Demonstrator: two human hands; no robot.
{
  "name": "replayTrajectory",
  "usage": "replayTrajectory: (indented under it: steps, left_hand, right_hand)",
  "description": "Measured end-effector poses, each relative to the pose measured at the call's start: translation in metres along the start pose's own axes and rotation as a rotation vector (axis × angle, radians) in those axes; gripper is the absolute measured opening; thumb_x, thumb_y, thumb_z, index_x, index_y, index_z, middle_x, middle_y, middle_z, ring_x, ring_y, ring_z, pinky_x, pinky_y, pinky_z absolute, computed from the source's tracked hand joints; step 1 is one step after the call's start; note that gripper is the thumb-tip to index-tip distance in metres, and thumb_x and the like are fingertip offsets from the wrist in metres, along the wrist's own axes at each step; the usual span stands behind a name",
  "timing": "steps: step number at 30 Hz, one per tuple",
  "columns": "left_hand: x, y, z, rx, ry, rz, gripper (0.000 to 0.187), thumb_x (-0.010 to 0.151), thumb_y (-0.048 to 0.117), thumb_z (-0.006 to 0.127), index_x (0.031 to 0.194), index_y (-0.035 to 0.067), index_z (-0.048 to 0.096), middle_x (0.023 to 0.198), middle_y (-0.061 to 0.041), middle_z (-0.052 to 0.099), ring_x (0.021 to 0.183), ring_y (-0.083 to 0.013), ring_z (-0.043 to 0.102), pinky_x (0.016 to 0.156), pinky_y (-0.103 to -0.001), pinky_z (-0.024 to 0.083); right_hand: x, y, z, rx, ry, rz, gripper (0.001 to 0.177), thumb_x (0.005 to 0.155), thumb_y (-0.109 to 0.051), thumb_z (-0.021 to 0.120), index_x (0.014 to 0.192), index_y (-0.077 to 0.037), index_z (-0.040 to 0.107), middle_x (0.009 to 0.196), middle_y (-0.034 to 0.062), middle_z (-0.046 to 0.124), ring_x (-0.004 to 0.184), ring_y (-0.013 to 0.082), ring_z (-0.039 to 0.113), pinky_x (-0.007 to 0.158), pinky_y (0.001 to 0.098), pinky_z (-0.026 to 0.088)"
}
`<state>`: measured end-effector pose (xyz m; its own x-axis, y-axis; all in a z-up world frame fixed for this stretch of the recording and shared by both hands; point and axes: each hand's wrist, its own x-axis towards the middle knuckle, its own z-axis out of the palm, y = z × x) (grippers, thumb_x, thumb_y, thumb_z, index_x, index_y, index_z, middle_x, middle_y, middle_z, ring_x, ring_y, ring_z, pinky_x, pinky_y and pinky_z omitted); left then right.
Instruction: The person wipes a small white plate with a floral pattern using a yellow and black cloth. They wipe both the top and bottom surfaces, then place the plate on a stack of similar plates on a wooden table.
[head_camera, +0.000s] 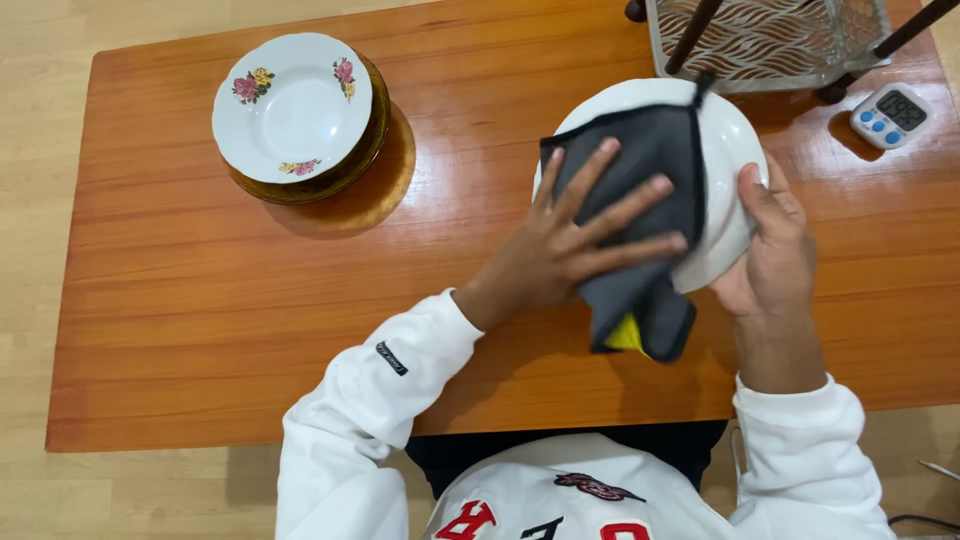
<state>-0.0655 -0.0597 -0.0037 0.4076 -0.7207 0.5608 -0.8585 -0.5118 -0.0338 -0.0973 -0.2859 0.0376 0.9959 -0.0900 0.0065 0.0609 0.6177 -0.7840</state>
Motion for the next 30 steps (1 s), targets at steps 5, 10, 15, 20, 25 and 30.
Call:
replayTrajectory:
  steps: [5,10,15,20,25,30]
  left_hand:
    - [0.006,-0.011,-0.034,-1.045,0.191,-0.485,0.094,0.090,0.004,0.077,0.164,0.009,0.018,0.171,-0.014,0.031,0.156,-0.0311,0.043,0.132,-0.039,0.038]
    - [0.016,0.003,-0.047,-0.968,0.245,-0.542,0.022,0.103,0.014,0.058,0.122,0.004,0.061,0.117,-0.009,0.071,0.101,-0.0240,0.072,0.087,-0.035,0.058]
    - [0.020,0.011,-0.044,-0.565,0.104,-0.411,0.056,0.084,0.021,0.078,0.133,0.002,0.059,0.139,-0.021,0.057,0.118,-0.0382,0.059,0.103,-0.046,0.048]
    - [0.026,0.040,-0.057,-0.056,-0.160,-0.101,0.076,0.092,0.042,0.079,0.156,0.015,0.048,0.164,-0.016,0.037,0.155,-0.0356,0.033,0.131,-0.050,0.023]
    - [0.010,0.052,-0.065,-0.040,-0.065,0.010,0.047,0.103,0.022,0.067,0.149,0.016,0.062,0.162,-0.009,0.037,0.153,-0.0332,0.033,0.129,-0.051,0.028]
    - [-0.015,0.038,-0.051,0.141,0.007,0.118,0.047,0.112,0.027,0.077,0.155,0.036,0.061,0.165,0.003,0.033,0.152,-0.0317,0.041,0.130,-0.055,0.023]
  right_hand:
    - [-0.001,-0.018,-0.008,0.016,-0.147,0.073,0.049,0.104,-0.013,0.058,0.148,0.004,0.045,0.114,0.0214,0.069,0.084,0.0195,0.078,0.075,0.0196,0.072]
    - [-0.018,-0.016,0.004,-0.295,-0.085,0.106,0.052,0.100,-0.017,0.061,0.146,0.003,0.048,0.125,0.0163,0.066,0.093,0.0116,0.072,0.077,0.0136,0.063]
    - [-0.020,0.009,-0.020,-0.415,-0.186,0.158,0.047,0.096,-0.004,0.057,0.143,-0.001,0.057,0.128,0.0104,0.067,0.104,0.0138,0.066,0.090,0.0208,0.053]
    - [0.020,0.101,-0.168,-0.306,-0.564,-0.399,0.017,0.103,-0.020,0.055,0.119,-0.016,0.058,0.140,0.0104,0.061,0.120,0.0175,0.063,0.105,0.0313,0.052]
    - [0.011,0.065,-0.086,-0.211,-0.388,-0.212,0.024,0.103,-0.019,0.055,0.126,-0.012,0.059,0.138,0.0107,0.063,0.117,0.0166,0.065,0.102,0.0285,0.053]
    - [0.002,0.018,-0.014,-0.093,-0.145,0.027,0.034,0.103,-0.019,0.055,0.135,-0.006,0.059,0.134,0.0114,0.066,0.113,0.0158,0.066,0.099,0.0254,0.054]
